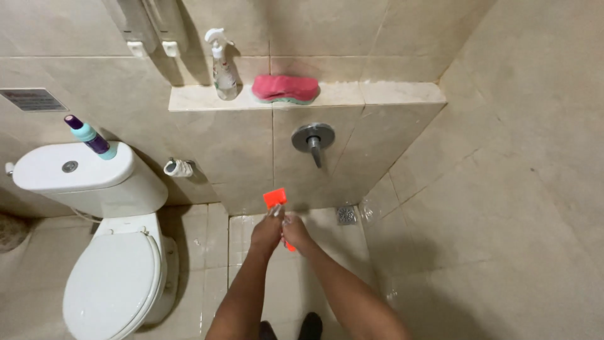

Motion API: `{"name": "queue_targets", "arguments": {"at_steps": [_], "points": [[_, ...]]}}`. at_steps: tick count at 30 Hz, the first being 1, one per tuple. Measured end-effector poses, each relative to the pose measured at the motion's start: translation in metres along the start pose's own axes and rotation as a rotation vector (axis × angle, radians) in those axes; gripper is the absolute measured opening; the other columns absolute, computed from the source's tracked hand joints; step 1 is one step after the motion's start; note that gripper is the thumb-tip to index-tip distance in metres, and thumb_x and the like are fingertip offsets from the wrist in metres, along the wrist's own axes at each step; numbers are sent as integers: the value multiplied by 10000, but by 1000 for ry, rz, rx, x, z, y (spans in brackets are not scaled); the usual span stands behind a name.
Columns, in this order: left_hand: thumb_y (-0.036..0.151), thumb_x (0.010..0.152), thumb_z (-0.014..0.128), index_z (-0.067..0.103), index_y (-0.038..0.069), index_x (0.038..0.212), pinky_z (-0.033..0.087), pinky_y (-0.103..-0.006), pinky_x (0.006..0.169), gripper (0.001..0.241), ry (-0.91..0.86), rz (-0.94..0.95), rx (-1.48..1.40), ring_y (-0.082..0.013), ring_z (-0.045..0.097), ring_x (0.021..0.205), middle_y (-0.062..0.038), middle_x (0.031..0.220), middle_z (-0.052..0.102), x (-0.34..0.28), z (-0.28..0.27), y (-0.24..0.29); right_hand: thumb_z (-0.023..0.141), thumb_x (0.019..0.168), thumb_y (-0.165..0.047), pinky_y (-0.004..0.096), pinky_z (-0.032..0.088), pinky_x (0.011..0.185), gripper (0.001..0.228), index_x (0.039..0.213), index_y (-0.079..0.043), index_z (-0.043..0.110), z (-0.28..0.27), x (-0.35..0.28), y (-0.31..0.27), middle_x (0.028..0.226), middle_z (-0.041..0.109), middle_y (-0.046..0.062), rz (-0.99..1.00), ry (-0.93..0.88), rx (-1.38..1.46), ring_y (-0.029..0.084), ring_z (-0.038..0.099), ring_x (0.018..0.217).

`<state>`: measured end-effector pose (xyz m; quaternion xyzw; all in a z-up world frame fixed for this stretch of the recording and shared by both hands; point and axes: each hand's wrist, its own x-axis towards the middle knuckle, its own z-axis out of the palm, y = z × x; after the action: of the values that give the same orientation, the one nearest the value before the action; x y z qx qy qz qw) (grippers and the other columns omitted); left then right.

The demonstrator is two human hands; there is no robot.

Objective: The person cleans a toilet in a bathroom. They first scrub the closed toilet seat with a pink sponge, then use an orange toilet brush to scrub the inside of the toilet bowl.

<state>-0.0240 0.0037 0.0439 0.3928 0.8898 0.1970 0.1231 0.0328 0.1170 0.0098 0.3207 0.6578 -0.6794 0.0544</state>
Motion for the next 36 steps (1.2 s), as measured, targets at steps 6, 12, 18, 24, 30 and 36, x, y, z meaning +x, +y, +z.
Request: {"name": "queue_targets", "arguments": {"at_steps": [6, 12, 18, 24, 30, 36], "points": [[103, 976, 558, 465, 121, 1510, 573, -476, 966, 542, 49, -105, -12, -342, 636, 1255, -119, 1511, 545, -5, -77, 37, 456, 959, -65, 378, 429, 452, 178, 851, -17, 589, -3, -43, -90, 648, 584, 80, -169, 29, -61, 186, 549, 506], [70, 913, 570, 462, 97, 1453, 541, -491, 948, 551, 167, -52, -27, -345, 547, 1335, -134, 1528, 487, -9, -69, 20, 461, 1036, -170, 350, 436, 453, 222, 946, -42, 619, 10, -53, -83, 676, 586, 57, -131, -3, 26, 147, 536, 521], [58, 927, 573, 468, 93, 1481, 535, -446, 1015, 565, 95, -114, 13, -308, 530, 1375, -119, 1561, 474, -43, -74, 6, 446, 1039, -140, 343, 418, 436, 190, 989, -25, 590, 42, -51, -60, 671, 567, 46, -65, -60, 51, 139, 520, 516], [34, 855, 615, 442, 121, 1495, 530, -432, 997, 668, -18, -243, 27, -285, 524, 1356, -85, 1573, 446, -98, -79, -29, 442, 1016, -132, 330, 432, 443, 226, 1090, -110, 655, 97, -93, -55, 686, 593, 38, -24, -98, -19, 125, 535, 521], [108, 923, 612, 462, 121, 1497, 527, -436, 1030, 593, -111, -318, -22, -309, 554, 1335, -81, 1557, 485, -165, -118, -77, 458, 1025, -124, 339, 444, 437, 228, 1058, -43, 669, 187, -86, -4, 680, 611, 70, -64, -101, -75, 153, 556, 506], [84, 889, 644, 454, 103, 1503, 518, -432, 1048, 643, -84, -333, -9, -311, 530, 1362, -133, 1581, 446, -249, -122, -167, 460, 990, -33, 297, 478, 495, 265, 1148, -59, 671, 296, -86, 47, 740, 641, 53, -124, -226, 134, 121, 584, 558]]}}
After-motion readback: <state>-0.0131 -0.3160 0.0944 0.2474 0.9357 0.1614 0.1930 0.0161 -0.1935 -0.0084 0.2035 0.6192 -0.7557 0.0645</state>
